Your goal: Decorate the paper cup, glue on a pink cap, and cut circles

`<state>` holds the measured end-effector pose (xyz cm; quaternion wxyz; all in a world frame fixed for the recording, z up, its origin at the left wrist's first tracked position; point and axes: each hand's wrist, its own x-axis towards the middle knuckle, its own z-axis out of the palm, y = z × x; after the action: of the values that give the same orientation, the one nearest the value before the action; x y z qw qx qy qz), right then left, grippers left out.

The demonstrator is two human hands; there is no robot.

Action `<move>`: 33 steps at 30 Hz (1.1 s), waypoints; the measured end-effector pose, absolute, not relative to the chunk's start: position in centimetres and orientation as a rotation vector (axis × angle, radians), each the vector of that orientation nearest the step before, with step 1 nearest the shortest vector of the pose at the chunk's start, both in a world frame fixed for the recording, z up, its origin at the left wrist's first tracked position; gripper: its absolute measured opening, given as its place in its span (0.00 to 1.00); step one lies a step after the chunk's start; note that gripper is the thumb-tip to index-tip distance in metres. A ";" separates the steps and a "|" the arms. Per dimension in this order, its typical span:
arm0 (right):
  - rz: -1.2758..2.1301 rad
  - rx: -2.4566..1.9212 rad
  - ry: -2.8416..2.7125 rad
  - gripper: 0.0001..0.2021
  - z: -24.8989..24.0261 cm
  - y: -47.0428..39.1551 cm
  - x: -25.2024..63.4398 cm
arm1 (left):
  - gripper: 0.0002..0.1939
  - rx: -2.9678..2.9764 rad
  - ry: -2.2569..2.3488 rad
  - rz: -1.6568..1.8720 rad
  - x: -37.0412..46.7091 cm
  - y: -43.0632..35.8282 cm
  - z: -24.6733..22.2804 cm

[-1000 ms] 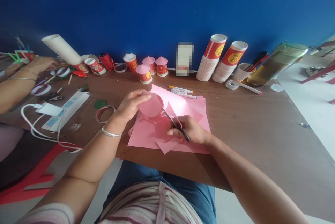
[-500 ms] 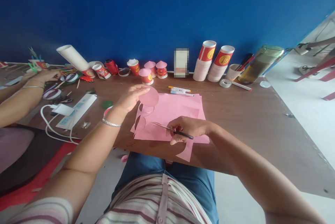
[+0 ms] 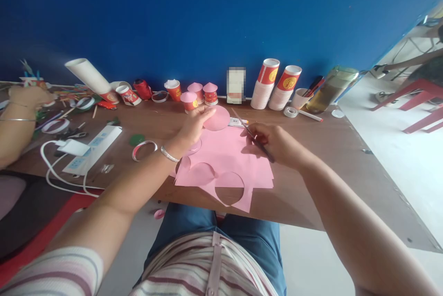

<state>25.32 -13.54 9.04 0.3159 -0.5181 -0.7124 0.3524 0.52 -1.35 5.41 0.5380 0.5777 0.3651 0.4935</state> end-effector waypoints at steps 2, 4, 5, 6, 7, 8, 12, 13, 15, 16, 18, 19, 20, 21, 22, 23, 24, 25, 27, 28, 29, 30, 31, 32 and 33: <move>0.711 -1.562 -1.925 0.22 7.0 -12.6 24.9 | 0.14 1.402 0.857 1.177 1.0 -1.0 4.2; 0.543 -1.783 -2.040 0.17 5.1 -11.7 24.2 | 0.14 1.413 0.877 1.177 1.0 -0.7 3.1; 0.465 -1.877 -2.107 0.15 4.3 -11.3 23.9 | 0.14 1.407 0.880 1.188 0.9 -0.6 2.6; 0.388 -1.939 -2.192 0.13 3.6 -11.1 23.5 | 0.15 1.393 0.884 1.206 0.7 -0.5 2.2; 0.369 -1.945 -2.225 0.12 3.1 -10.9 23.2 | 0.15 1.378 0.887 1.229 0.6 -0.3 1.9; 0.371 -1.943 -2.251 0.12 2.8 -10.7 22.9 | 0.15 1.367 0.890 1.251 0.4 -0.2 1.7; 0.481 -1.761 -2.477 0.19 3.2 -10.0 22.7 | 0.15 1.351 0.919 1.300 -0.3 0.2 0.9; 0.514 -1.675 -2.554 0.21 3.6 -9.9 22.9 | 0.15 1.341 0.931 1.303 -0.4 0.2 0.8; 0.602 -1.598 -2.605 0.24 4.4 -9.7 23.5 | 0.15 1.324 0.953 1.306 -0.6 0.2 0.4; 0.644 -1.574 -2.609 0.25 4.7 -9.7 23.8 | 0.15 1.319 0.960 1.309 -0.7 0.2 0.2; 0.695 -1.588 -2.593 0.27 4.9 -9.7 24.6 | 0.15 1.321 0.962 1.303 -0.8 0.1 0.0; 0.658 -1.629 -2.580 0.26 4.8 -9.8 25.0 | 0.15 1.320 0.958 1.296 -0.8 0.1 -0.1; 0.594 -1.658 -2.581 0.25 4.5 -9.8 25.4 | 0.15 1.317 0.948 1.289 -0.8 0.1 -0.1; 0.523 -1.671 -2.583 0.24 4.2 -9.9 25.7 | 0.15 1.320 0.932 1.287 -0.9 0.1 0.0; 0.419 -1.685 -2.574 0.24 3.9 -9.9 25.9 | 0.14 1.341 0.904 1.297 -0.9 0.1 0.0; 0.320 -1.686 -2.563 0.23 3.5 -9.9 26.0 | 0.13 1.395 0.865 1.320 -1.0 0.0 0.2; 0.252 -1.674 -2.525 0.20 3.2 -10.0 25.9 | 0.10 1.485 0.817 1.357 -1.2 -0.1 0.3; 0.237 -1.648 -2.466 0.17 3.1 -10.0 25.7 | 0.07 1.612 0.760 1.403 -1.3 -0.3 0.4; 0.414 -1.600 -2.172 0.14 3.0 -10.2 24.6 | 0.01 1.921 0.658 1.483 -1.6 -1.0 0.7; 0.619 -1.547 -1.994 0.15 3.1 -10.3 23.9 | 0.02 2.058 0.619 1.509 -1.7 -1.4 0.7; 0.857 -1.465 -1.849 0.19 3.1 -10.4 23.2 | 0.03 2.177 0.583 1.513 -1.8 -1.8 0.8; 1.102 -1.363 -1.749 0.23 3.1 -10.4 22.4 | 0.05 2.275 0.544 1.508 -1.8 -2.2 0.8; 1.249 -1.274 -1.638 0.27 3.0 -10.5 21.7 | 0.06 2.353 0.510 1.491 -1.7 -2.5 0.7; 1.325 -1.217 -1.545 0.28 2.8 -10.6 21.1 | 0.08 2.413 0.485 1.462 -1.6 -2.8 0.6; 1.355 -1.188 -1.478 0.29 2.5 -10.6 20.7 | 0.09 2.448 0.479 1.428 -1.4 -2.9 0.5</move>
<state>20.68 -10.58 2.51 0.3942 -0.4685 -0.5828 0.5343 -1.43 -2.90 0.51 0.1335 0.8441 0.1653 0.4923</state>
